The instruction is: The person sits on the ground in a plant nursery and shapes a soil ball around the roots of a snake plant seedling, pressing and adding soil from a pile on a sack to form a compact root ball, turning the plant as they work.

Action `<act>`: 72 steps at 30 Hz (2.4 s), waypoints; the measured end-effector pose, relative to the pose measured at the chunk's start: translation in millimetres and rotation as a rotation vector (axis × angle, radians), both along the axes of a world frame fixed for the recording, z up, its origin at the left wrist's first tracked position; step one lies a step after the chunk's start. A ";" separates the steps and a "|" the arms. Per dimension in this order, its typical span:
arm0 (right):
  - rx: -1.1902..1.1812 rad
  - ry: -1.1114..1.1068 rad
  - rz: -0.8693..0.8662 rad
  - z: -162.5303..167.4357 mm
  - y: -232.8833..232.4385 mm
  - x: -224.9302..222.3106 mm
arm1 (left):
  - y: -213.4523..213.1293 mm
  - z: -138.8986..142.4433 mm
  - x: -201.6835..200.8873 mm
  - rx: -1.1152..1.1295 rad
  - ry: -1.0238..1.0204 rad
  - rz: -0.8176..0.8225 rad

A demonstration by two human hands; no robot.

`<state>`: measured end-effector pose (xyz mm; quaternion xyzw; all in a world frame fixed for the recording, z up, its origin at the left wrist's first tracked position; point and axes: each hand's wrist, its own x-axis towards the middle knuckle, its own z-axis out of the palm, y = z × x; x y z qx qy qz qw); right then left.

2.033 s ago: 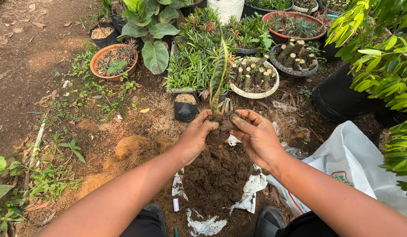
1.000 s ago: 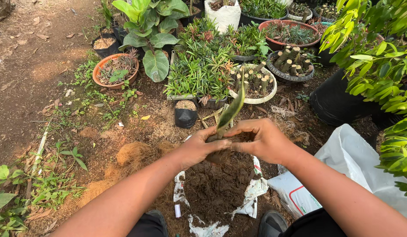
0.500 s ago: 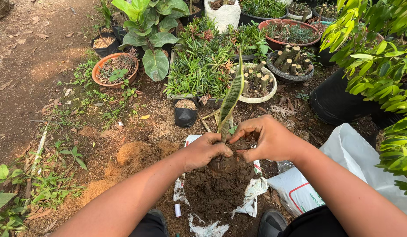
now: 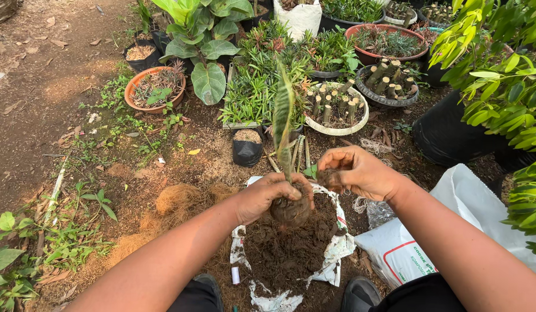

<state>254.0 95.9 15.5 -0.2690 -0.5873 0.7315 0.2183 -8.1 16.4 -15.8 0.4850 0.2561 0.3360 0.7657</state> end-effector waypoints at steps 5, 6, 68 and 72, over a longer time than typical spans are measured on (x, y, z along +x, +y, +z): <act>0.191 -0.214 -0.030 3.0 5.3 -2.8 | -0.2 -1.5 -1.3 0.019 0.048 0.003; 0.258 -0.260 -0.018 3.7 6.3 -3.6 | 0.3 -1.5 -2.1 0.044 0.057 -0.006; 1.468 -0.310 -0.122 69.2 -88.1 -53.9 | -8.0 -3.5 -5.6 -0.057 -0.087 0.111; 1.329 -0.319 -0.104 73.9 -89.0 -49.2 | -7.0 -0.1 -6.4 -0.044 -0.043 0.118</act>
